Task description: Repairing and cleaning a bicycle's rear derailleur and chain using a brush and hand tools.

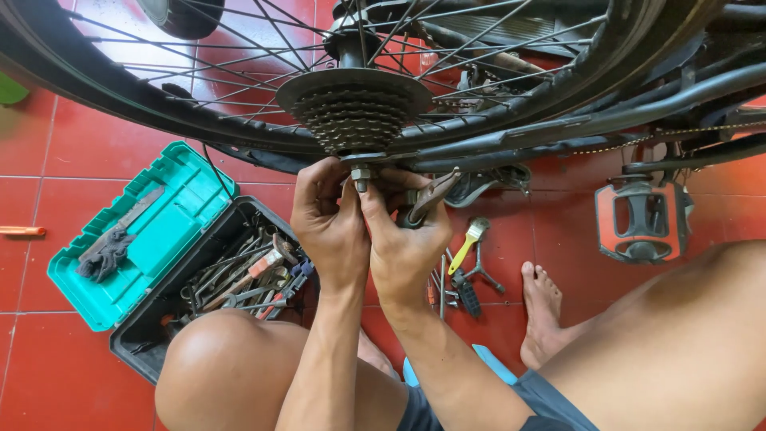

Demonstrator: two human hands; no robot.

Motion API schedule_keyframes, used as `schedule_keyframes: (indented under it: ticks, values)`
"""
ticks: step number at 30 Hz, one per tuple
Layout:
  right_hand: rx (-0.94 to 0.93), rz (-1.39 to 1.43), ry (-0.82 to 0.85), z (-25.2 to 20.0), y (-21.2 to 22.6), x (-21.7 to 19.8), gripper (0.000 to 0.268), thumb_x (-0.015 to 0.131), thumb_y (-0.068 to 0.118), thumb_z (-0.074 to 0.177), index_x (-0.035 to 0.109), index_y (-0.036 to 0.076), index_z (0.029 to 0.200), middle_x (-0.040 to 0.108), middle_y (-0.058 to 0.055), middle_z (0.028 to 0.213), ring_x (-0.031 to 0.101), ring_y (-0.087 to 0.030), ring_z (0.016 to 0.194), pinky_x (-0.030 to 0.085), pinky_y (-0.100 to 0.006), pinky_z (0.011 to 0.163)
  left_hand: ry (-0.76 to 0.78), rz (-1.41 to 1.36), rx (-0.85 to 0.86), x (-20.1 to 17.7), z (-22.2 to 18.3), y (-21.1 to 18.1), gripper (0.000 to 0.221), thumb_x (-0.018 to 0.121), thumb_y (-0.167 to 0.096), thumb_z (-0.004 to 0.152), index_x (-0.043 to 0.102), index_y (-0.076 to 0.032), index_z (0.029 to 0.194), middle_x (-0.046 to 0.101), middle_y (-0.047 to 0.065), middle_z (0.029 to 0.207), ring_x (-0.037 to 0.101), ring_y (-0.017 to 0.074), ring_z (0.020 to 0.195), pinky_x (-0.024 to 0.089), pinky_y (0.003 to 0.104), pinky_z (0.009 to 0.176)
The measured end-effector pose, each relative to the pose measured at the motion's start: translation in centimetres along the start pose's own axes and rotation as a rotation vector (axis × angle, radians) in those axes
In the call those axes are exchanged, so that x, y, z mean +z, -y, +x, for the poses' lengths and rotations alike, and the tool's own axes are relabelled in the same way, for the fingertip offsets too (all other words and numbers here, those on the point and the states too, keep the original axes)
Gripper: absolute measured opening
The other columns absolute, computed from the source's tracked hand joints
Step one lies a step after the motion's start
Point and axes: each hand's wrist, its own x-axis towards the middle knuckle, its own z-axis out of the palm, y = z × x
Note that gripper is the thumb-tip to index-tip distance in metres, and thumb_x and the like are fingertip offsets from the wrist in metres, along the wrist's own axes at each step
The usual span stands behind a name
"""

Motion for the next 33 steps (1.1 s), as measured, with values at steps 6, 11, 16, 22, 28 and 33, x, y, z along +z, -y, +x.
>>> schedule_keyframes:
  ticks: [6,11,16,22,28,33]
  values:
    - [-0.007,-0.030,-0.011,0.2,0.4,0.5,0.013,0.085,0.007,0.084,0.073,0.004,0.087,0.073,-0.007,0.073,0.062,-0.007,0.065,0.055,-0.027,0.065,0.017,-0.037,0.034,-0.2,0.2,0.0,0.023,0.070,0.014,0.090,0.067,-0.002,0.105,0.068,0.010,0.088,0.069,0.0149,0.082,0.059,0.033,0.074]
    - [0.000,-0.029,0.000,0.3,1.4,0.7,0.009,0.080,0.010,0.090,0.073,0.005,0.087,0.071,-0.006,0.072,0.061,-0.005,0.071,0.057,-0.028,0.070,0.012,-0.056,0.028,-0.3,0.1,0.3,0.023,0.070,0.015,0.091,0.067,-0.002,0.106,0.066,0.009,0.088,0.069,0.0155,0.080,0.058,0.032,0.072]
    - [0.035,0.002,0.024,0.3,1.7,0.6,0.010,0.078,0.011,0.091,0.070,0.006,0.088,0.070,-0.004,0.074,0.059,-0.006,0.073,0.055,-0.027,0.071,0.017,-0.042,0.050,0.0,0.0,0.3,0.023,0.068,0.017,0.090,0.067,-0.001,0.106,0.064,0.010,0.089,0.071,0.0177,0.083,0.059,0.034,0.073]
    - [0.074,-0.026,0.050,0.2,2.1,0.7,0.011,0.075,0.016,0.093,0.069,0.010,0.086,0.064,-0.001,0.069,0.052,-0.005,0.069,0.052,-0.027,0.067,0.016,-0.055,0.039,-0.1,-0.1,0.5,0.024,0.069,0.016,0.090,0.067,-0.002,0.106,0.064,0.009,0.090,0.070,0.0169,0.083,0.059,0.033,0.072]
    - [0.094,-0.036,0.063,0.1,2.3,1.0,0.013,0.080,0.019,0.087,0.070,0.013,0.091,0.070,-0.003,0.075,0.060,-0.007,0.072,0.054,-0.027,0.070,0.012,-0.051,0.047,0.0,-0.1,0.4,0.025,0.069,0.016,0.089,0.068,-0.002,0.106,0.064,0.010,0.089,0.072,0.0177,0.083,0.060,0.033,0.073]
    - [0.130,-0.039,0.080,0.1,2.7,1.0,0.009,0.073,0.019,0.093,0.070,0.012,0.090,0.069,-0.002,0.073,0.058,-0.006,0.074,0.053,-0.027,0.069,0.001,-0.054,0.040,-0.1,-0.1,0.2,0.024,0.069,0.016,0.089,0.068,-0.001,0.106,0.064,0.010,0.089,0.071,0.0181,0.083,0.059,0.034,0.073]
